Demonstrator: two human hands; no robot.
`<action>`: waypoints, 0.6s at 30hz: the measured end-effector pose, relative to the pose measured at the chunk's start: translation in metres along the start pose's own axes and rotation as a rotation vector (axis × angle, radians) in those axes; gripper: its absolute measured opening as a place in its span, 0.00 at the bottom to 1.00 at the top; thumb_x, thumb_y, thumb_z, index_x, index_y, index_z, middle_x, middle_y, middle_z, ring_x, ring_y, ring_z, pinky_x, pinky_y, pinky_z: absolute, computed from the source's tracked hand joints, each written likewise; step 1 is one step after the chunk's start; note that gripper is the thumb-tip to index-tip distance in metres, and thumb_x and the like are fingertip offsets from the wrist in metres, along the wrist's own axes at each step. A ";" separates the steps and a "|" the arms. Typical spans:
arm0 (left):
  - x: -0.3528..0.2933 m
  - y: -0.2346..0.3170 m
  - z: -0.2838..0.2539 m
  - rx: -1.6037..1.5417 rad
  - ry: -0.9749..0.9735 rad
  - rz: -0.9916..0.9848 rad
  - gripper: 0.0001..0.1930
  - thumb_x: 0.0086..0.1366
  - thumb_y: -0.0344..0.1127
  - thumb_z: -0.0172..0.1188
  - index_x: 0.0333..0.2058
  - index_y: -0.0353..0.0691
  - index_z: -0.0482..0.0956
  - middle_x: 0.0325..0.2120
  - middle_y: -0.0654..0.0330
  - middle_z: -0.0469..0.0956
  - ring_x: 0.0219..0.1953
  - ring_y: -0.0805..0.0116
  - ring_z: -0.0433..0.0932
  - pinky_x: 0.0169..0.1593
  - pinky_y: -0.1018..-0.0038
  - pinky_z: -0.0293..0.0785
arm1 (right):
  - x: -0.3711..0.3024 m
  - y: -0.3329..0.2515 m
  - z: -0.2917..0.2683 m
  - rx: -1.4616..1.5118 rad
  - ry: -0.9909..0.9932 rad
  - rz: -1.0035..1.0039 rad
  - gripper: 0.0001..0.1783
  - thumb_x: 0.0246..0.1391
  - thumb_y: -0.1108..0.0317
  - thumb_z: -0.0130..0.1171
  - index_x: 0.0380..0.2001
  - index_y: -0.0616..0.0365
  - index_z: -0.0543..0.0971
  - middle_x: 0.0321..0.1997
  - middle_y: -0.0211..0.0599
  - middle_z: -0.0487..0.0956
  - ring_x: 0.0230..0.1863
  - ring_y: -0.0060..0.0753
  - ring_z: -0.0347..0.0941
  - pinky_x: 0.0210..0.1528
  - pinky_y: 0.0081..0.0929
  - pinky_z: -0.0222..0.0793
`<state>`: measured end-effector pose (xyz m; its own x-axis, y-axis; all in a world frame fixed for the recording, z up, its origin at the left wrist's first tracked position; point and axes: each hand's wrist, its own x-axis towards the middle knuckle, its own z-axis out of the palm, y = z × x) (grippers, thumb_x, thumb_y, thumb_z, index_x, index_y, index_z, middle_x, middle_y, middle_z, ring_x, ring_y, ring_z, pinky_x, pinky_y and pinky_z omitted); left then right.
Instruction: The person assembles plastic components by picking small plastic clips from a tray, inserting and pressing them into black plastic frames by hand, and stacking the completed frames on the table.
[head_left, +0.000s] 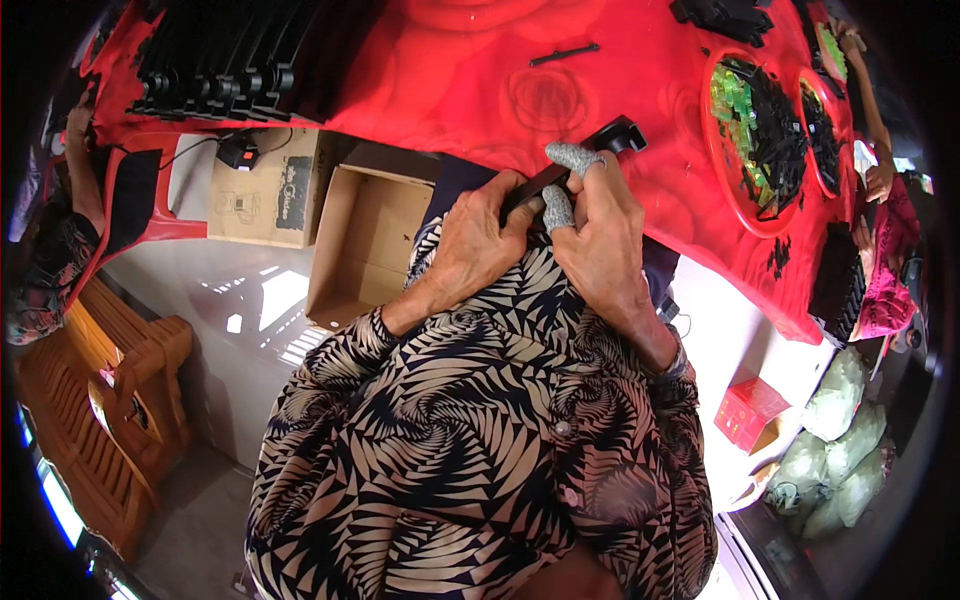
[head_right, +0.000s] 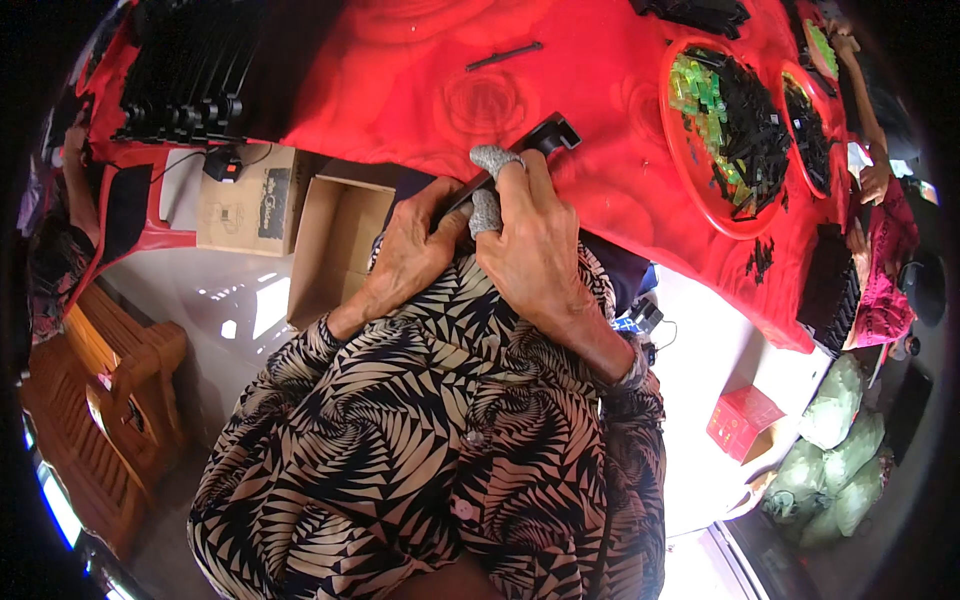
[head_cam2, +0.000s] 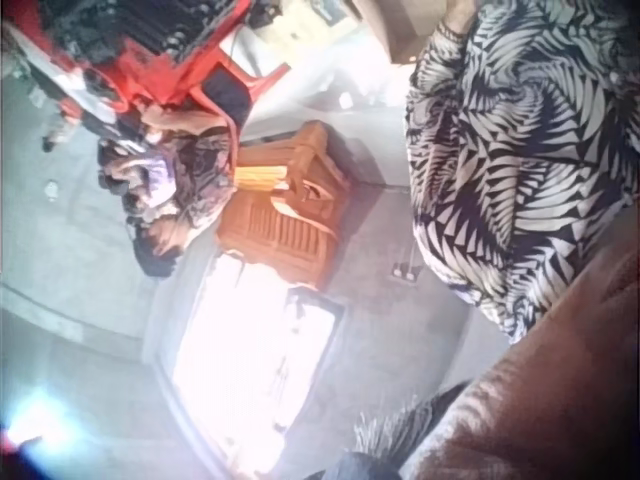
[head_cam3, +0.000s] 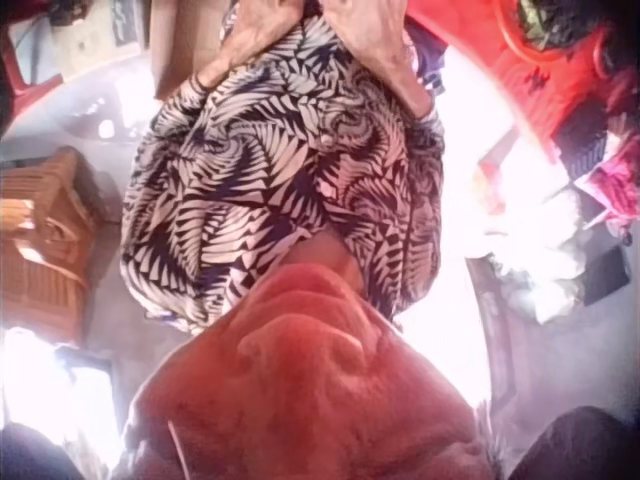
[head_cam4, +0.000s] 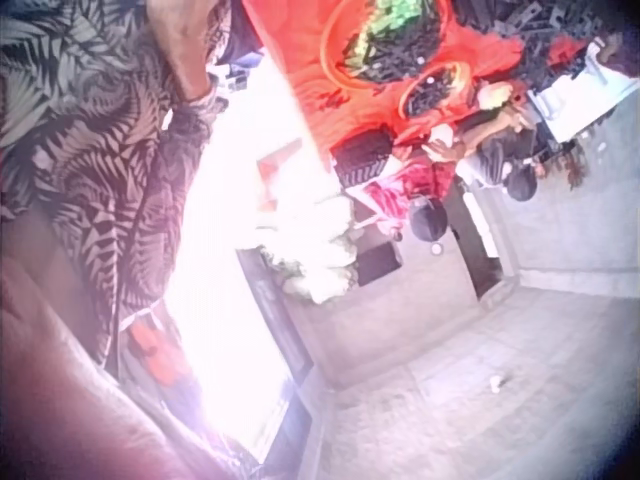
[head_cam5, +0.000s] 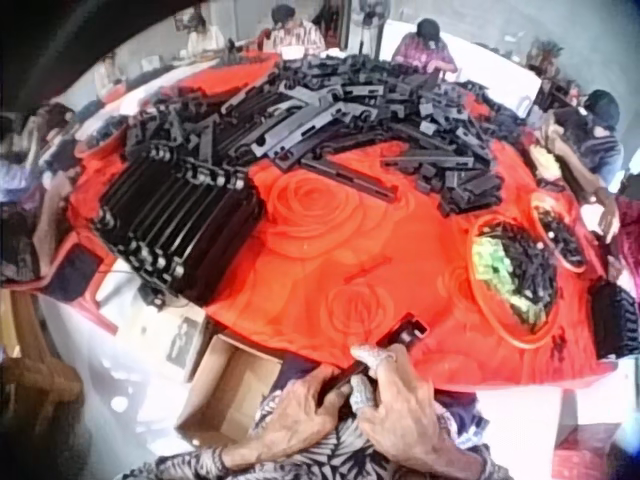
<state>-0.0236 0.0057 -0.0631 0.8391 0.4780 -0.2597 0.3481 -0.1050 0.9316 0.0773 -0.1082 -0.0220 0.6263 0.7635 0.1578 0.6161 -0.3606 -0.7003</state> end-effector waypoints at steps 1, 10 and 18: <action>0.000 0.000 0.000 0.000 -0.012 0.018 0.11 0.65 0.34 0.56 0.40 0.33 0.76 0.23 0.40 0.78 0.31 0.39 0.79 0.36 0.55 0.72 | -0.002 0.001 0.001 0.026 0.009 0.005 0.25 0.40 0.83 0.57 0.47 0.64 0.74 0.38 0.50 0.71 0.34 0.59 0.73 0.31 0.47 0.69; -0.005 0.007 0.000 0.015 -0.068 0.022 0.11 0.69 0.32 0.53 0.45 0.30 0.75 0.32 0.41 0.80 0.35 0.48 0.80 0.42 0.62 0.72 | -0.005 0.001 0.003 0.054 0.095 -0.016 0.25 0.38 0.84 0.55 0.46 0.64 0.75 0.38 0.48 0.72 0.32 0.57 0.75 0.32 0.46 0.71; 0.010 -0.016 0.018 0.011 0.057 0.136 0.09 0.64 0.32 0.57 0.38 0.31 0.77 0.21 0.43 0.78 0.25 0.47 0.80 0.32 0.61 0.72 | -0.009 0.012 0.008 0.060 0.114 -0.024 0.26 0.37 0.82 0.55 0.47 0.63 0.75 0.40 0.48 0.73 0.33 0.55 0.76 0.31 0.44 0.74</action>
<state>-0.0136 -0.0032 -0.0856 0.8538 0.5076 -0.1158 0.2376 -0.1819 0.9542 0.0753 -0.1156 -0.0373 0.6638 0.7047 0.2505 0.6040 -0.3075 -0.7353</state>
